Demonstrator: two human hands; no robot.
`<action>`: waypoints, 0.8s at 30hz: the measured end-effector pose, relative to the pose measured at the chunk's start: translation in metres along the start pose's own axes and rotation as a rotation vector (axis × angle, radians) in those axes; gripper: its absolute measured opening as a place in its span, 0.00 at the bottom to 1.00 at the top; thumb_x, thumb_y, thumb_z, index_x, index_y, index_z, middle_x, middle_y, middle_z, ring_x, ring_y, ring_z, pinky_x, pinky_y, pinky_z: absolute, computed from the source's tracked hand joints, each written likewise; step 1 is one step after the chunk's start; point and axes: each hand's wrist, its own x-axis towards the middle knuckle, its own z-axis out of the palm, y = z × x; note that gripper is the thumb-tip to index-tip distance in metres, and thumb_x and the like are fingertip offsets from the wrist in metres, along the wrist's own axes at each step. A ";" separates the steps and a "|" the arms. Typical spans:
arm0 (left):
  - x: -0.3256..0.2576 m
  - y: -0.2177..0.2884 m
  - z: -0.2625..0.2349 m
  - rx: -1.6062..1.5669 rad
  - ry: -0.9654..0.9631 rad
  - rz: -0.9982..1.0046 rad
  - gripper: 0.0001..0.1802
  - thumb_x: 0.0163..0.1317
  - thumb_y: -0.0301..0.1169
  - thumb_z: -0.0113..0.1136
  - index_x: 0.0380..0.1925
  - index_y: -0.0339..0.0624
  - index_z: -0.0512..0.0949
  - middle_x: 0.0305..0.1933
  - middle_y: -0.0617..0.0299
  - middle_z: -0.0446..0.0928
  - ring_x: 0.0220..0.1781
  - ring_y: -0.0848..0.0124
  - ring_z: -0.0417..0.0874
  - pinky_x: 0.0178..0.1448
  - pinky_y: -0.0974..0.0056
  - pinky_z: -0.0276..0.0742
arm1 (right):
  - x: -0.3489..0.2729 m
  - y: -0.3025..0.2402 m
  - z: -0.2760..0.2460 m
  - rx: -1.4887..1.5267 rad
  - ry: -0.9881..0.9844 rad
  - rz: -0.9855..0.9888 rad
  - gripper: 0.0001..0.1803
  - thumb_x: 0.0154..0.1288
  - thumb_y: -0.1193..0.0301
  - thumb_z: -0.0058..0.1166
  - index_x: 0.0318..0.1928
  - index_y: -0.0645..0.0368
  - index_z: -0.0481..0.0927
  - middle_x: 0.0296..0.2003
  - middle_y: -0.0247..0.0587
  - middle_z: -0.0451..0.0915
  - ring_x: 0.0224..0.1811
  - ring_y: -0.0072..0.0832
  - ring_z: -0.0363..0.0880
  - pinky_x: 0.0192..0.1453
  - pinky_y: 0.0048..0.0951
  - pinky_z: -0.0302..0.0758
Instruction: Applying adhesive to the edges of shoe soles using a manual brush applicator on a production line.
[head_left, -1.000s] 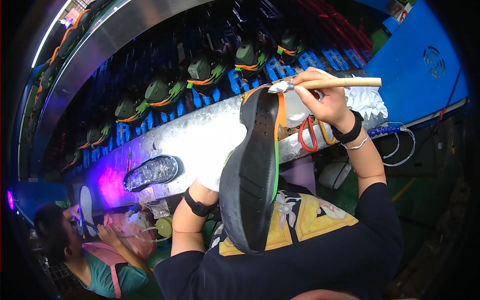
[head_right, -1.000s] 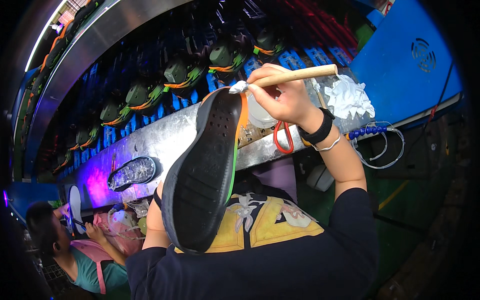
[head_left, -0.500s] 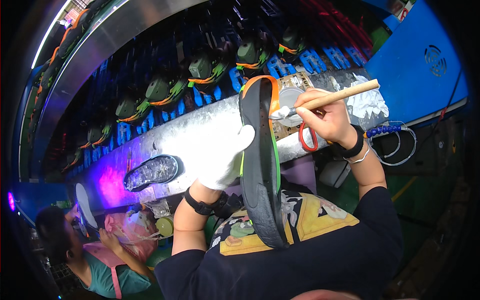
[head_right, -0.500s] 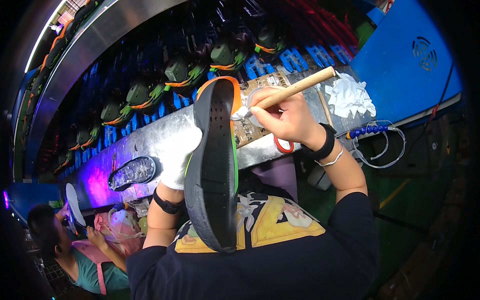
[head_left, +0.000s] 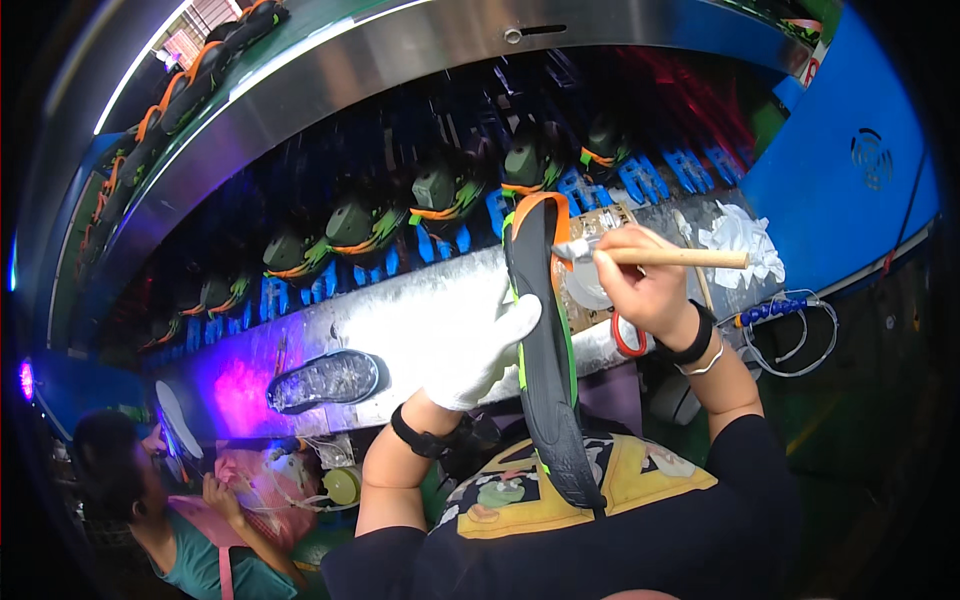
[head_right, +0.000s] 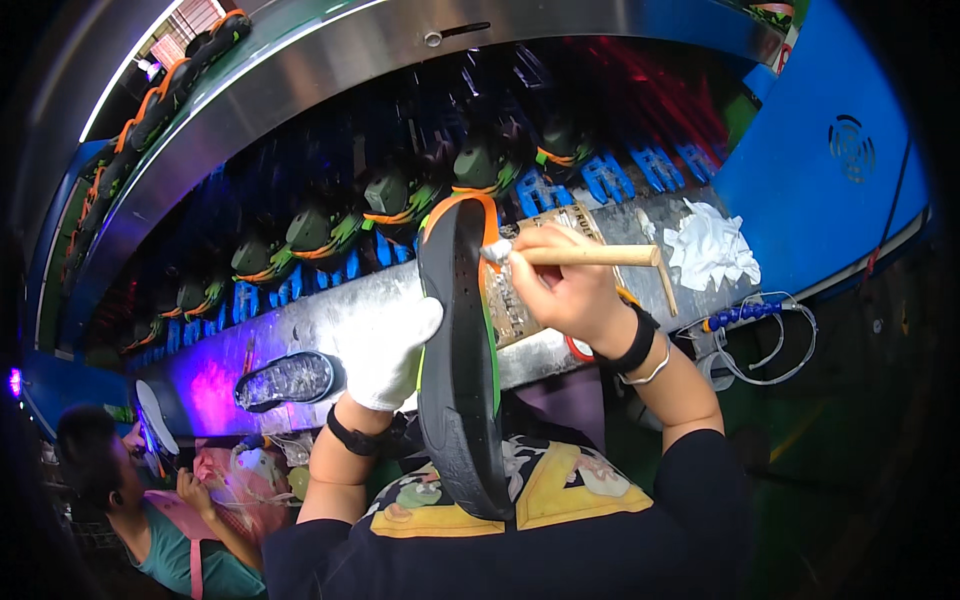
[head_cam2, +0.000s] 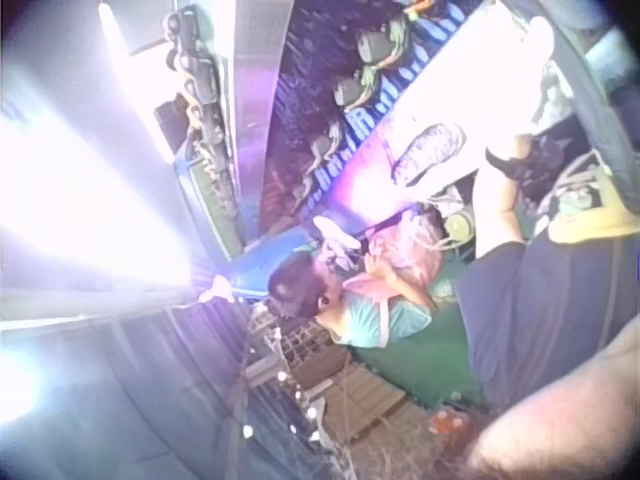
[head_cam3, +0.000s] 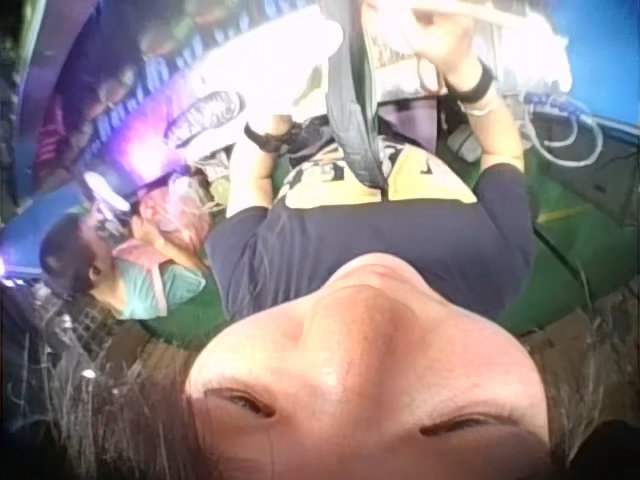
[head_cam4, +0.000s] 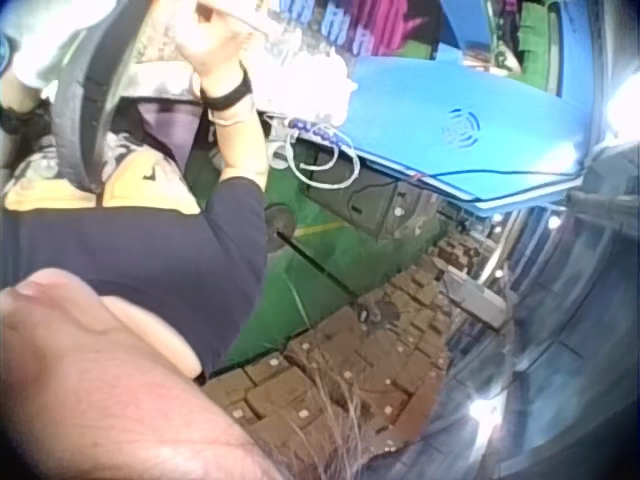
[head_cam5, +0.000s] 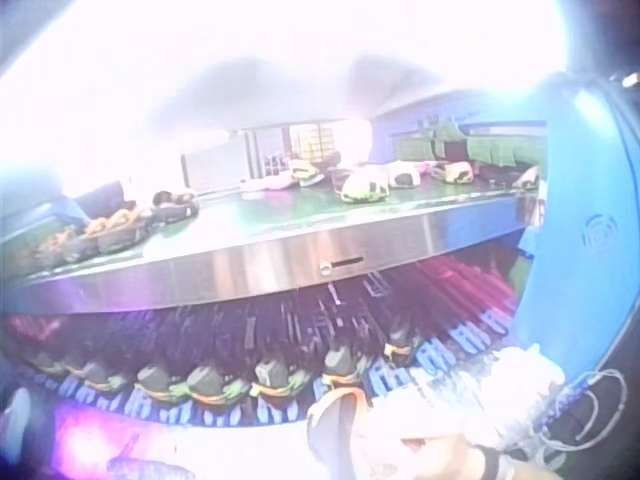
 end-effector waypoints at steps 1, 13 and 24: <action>0.003 0.000 0.000 -0.007 -0.032 0.027 0.28 0.58 0.36 0.57 0.57 0.34 0.65 0.54 0.61 0.71 0.53 0.75 0.71 0.57 0.67 0.66 | -0.004 -0.003 0.000 0.019 -0.028 0.071 0.03 0.52 0.81 0.53 0.30 0.64 0.76 0.24 0.34 0.73 0.19 0.14 0.65 0.21 0.17 0.60; 0.026 0.004 -0.010 -0.003 -0.119 0.181 0.38 0.56 0.49 0.56 0.61 0.40 0.58 0.54 0.65 0.68 0.54 0.76 0.69 0.58 0.69 0.64 | -0.021 -0.038 -0.017 0.190 -0.246 0.156 0.04 0.50 0.82 0.54 0.29 0.64 0.76 0.21 0.31 0.70 0.16 0.11 0.59 0.18 0.16 0.54; 0.024 0.004 -0.012 -0.003 -0.068 0.174 0.35 0.59 0.46 0.55 0.62 0.41 0.58 0.56 0.62 0.68 0.54 0.73 0.71 0.58 0.67 0.67 | -0.024 -0.037 -0.029 0.302 -0.294 0.240 0.03 0.51 0.79 0.53 0.29 0.64 0.76 0.22 0.33 0.72 0.19 0.15 0.64 0.22 0.18 0.60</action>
